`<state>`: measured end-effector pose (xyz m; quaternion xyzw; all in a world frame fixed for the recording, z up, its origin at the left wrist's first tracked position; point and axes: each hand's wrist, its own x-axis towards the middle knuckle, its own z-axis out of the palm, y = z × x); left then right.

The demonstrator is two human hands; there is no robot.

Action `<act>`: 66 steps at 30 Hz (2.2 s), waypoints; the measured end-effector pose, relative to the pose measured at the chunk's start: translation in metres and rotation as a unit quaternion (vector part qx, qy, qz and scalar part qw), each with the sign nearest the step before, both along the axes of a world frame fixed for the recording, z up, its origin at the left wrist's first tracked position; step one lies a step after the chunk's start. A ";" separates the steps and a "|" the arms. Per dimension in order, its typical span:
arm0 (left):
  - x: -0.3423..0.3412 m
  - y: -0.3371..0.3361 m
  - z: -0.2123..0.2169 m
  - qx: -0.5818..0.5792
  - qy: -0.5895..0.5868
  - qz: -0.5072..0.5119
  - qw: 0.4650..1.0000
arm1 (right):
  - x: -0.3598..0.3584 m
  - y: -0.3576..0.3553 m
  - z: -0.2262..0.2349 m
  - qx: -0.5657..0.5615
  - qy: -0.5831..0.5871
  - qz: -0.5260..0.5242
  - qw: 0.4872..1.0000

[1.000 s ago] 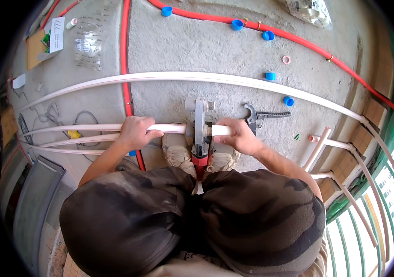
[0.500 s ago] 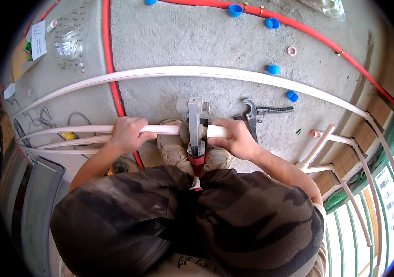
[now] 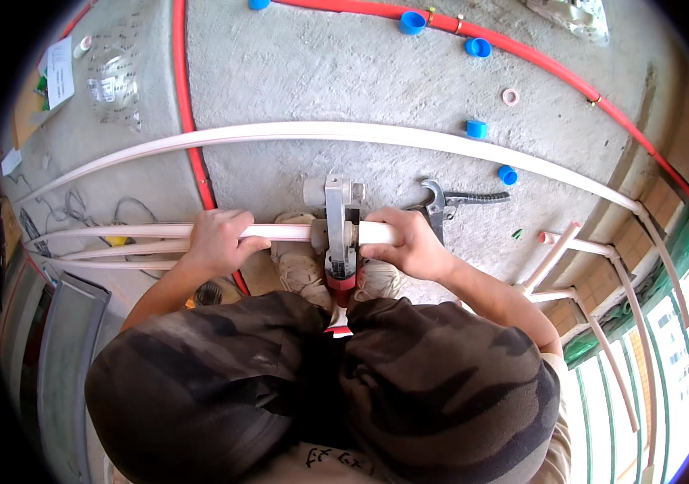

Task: The person sits on the floor and assembles white PVC pipes with elbow fittings. They use a pipe cutter to cut the pipes to length and a pipe wrench to tighten the connections between the pipes and fittings.

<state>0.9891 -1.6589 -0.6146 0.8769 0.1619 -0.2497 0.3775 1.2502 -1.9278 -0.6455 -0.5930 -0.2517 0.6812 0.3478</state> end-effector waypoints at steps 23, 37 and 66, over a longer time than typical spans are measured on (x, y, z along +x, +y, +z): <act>0.029 0.015 0.049 -0.026 -0.010 -0.003 1.000 | 0.021 0.022 0.033 -0.003 0.058 0.046 0.997; 0.032 0.013 0.050 -0.029 0.010 -0.028 0.999 | 0.018 0.029 0.035 0.014 0.068 0.038 0.997; 0.052 0.022 0.053 -0.075 0.136 -0.087 0.984 | 0.010 0.029 0.031 0.047 0.052 0.028 0.997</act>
